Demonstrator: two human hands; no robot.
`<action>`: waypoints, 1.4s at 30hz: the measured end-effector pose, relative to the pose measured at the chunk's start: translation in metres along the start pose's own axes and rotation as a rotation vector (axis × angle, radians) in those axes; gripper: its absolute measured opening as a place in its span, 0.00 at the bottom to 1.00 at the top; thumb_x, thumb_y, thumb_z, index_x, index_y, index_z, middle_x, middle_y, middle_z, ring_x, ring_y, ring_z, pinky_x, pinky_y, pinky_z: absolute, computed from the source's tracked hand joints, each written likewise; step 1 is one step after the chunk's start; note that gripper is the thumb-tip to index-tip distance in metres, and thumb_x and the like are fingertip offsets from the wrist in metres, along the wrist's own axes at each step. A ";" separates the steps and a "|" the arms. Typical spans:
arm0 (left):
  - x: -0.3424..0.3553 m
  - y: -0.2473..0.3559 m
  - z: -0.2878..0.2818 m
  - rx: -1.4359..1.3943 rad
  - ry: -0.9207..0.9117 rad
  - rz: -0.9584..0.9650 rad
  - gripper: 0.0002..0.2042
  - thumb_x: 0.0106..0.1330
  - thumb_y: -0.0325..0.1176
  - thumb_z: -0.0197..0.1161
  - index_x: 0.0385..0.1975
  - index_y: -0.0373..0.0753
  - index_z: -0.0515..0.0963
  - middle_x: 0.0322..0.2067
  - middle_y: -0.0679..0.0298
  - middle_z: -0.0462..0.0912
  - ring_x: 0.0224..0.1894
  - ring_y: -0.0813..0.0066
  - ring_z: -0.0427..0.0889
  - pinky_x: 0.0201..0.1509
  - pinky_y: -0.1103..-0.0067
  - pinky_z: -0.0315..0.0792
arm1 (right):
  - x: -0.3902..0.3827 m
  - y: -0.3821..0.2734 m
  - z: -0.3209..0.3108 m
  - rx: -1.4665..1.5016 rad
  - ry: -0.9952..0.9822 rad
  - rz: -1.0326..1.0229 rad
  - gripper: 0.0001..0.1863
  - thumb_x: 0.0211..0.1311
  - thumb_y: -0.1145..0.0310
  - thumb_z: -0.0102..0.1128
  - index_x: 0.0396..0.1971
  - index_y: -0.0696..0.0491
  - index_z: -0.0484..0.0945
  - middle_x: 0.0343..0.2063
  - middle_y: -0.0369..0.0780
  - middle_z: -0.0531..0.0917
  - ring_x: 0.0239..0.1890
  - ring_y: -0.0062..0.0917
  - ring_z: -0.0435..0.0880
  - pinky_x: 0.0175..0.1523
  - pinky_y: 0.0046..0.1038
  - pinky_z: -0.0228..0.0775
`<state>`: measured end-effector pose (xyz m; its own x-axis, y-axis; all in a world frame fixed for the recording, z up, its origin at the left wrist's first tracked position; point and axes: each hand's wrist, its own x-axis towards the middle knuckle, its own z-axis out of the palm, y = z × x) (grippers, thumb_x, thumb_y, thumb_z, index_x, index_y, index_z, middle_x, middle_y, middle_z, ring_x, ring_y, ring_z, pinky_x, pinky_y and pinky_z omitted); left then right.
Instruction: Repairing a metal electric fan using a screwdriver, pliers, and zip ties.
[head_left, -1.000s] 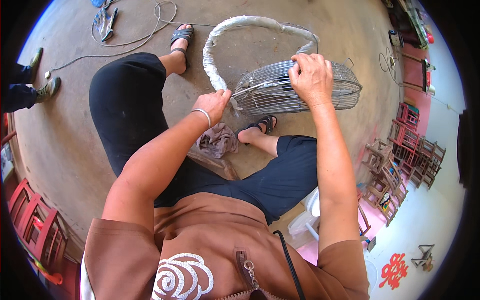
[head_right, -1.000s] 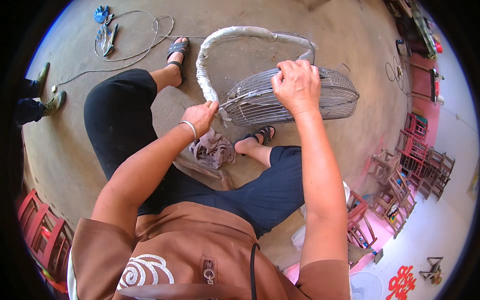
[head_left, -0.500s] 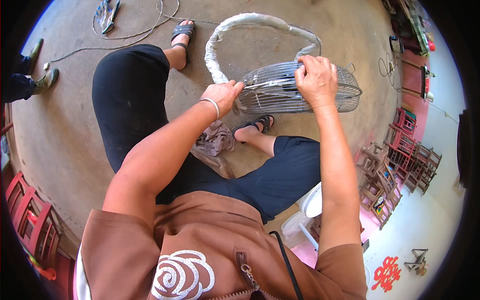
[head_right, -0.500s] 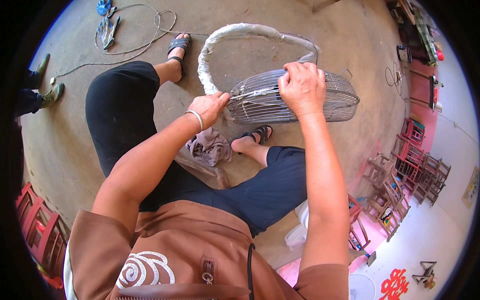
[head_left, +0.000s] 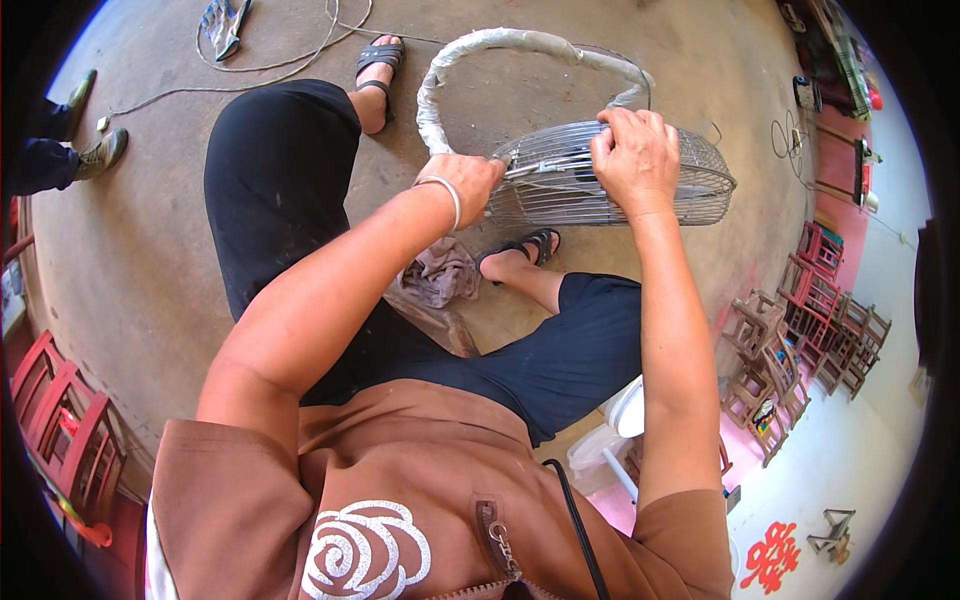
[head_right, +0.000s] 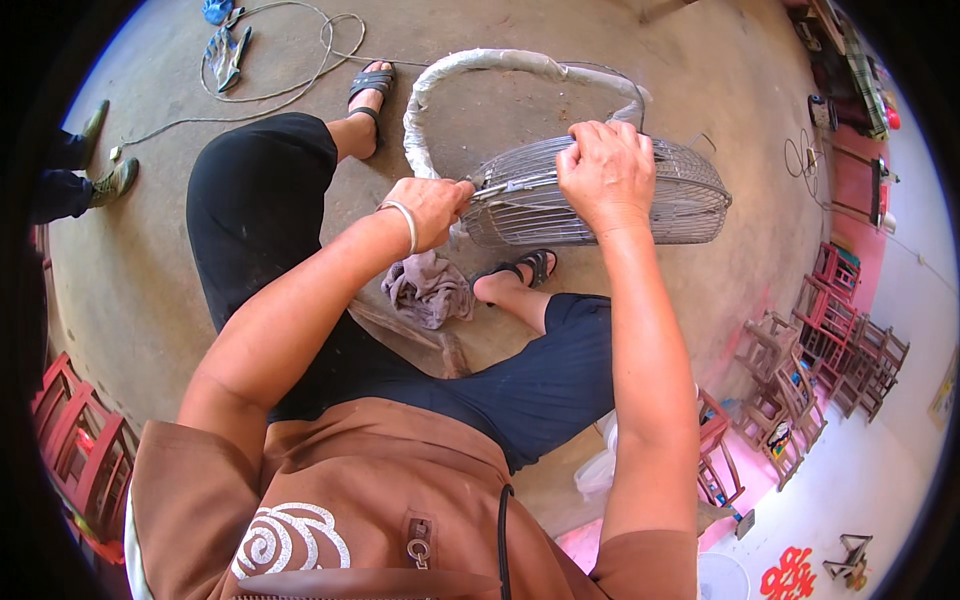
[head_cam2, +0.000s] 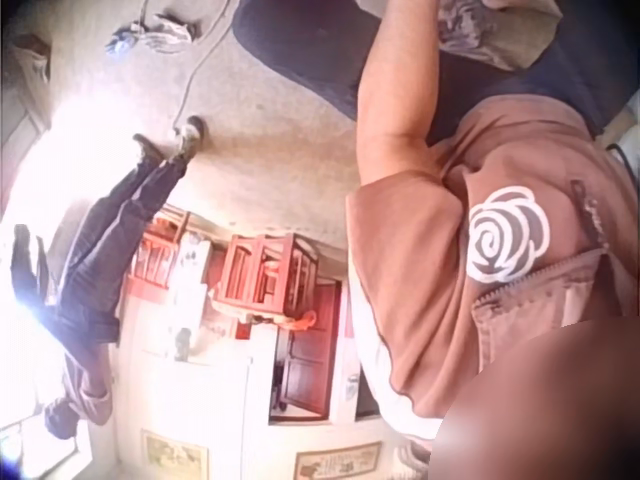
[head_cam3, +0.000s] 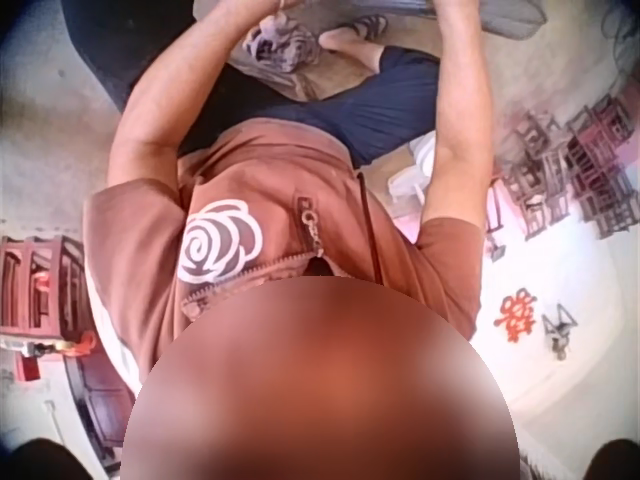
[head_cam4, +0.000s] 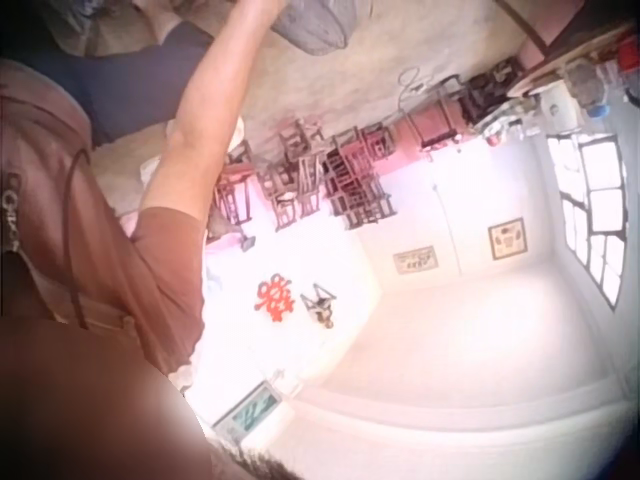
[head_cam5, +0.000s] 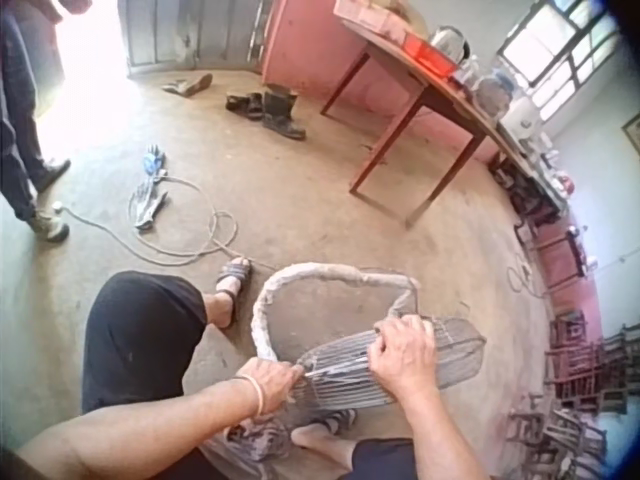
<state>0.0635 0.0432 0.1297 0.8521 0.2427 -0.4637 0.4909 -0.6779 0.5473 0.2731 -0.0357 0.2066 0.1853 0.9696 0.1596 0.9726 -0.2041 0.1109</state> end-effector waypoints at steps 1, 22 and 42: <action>0.000 -0.002 0.002 -0.025 0.018 0.020 0.09 0.59 0.28 0.60 0.39 0.41 0.74 0.38 0.56 0.82 0.43 0.56 0.83 0.43 0.65 0.76 | 0.000 0.001 -0.001 0.008 0.006 -0.008 0.07 0.49 0.68 0.58 0.30 0.48 0.82 0.30 0.34 0.84 0.41 0.29 0.79 0.47 0.34 0.67; -0.035 -0.003 0.008 -0.069 -0.035 -0.162 0.10 0.60 0.25 0.56 0.41 0.41 0.74 0.39 0.56 0.81 0.45 0.56 0.82 0.45 0.66 0.76 | 0.001 0.010 -0.003 0.007 -0.033 0.009 0.08 0.52 0.67 0.57 0.31 0.48 0.82 0.32 0.34 0.84 0.41 0.29 0.79 0.49 0.35 0.67; -0.010 -0.020 0.071 -0.236 0.271 -0.016 0.05 0.64 0.29 0.54 0.38 0.44 0.69 0.35 0.57 0.78 0.39 0.52 0.80 0.39 0.62 0.74 | -0.001 0.015 -0.001 0.018 0.002 -0.011 0.08 0.51 0.67 0.58 0.31 0.47 0.82 0.30 0.34 0.83 0.41 0.29 0.78 0.49 0.35 0.67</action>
<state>0.0325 0.0051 0.0743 0.8458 0.4486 -0.2886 0.5055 -0.5012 0.7023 0.2874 -0.0400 0.2091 0.1743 0.9716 0.1600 0.9770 -0.1909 0.0947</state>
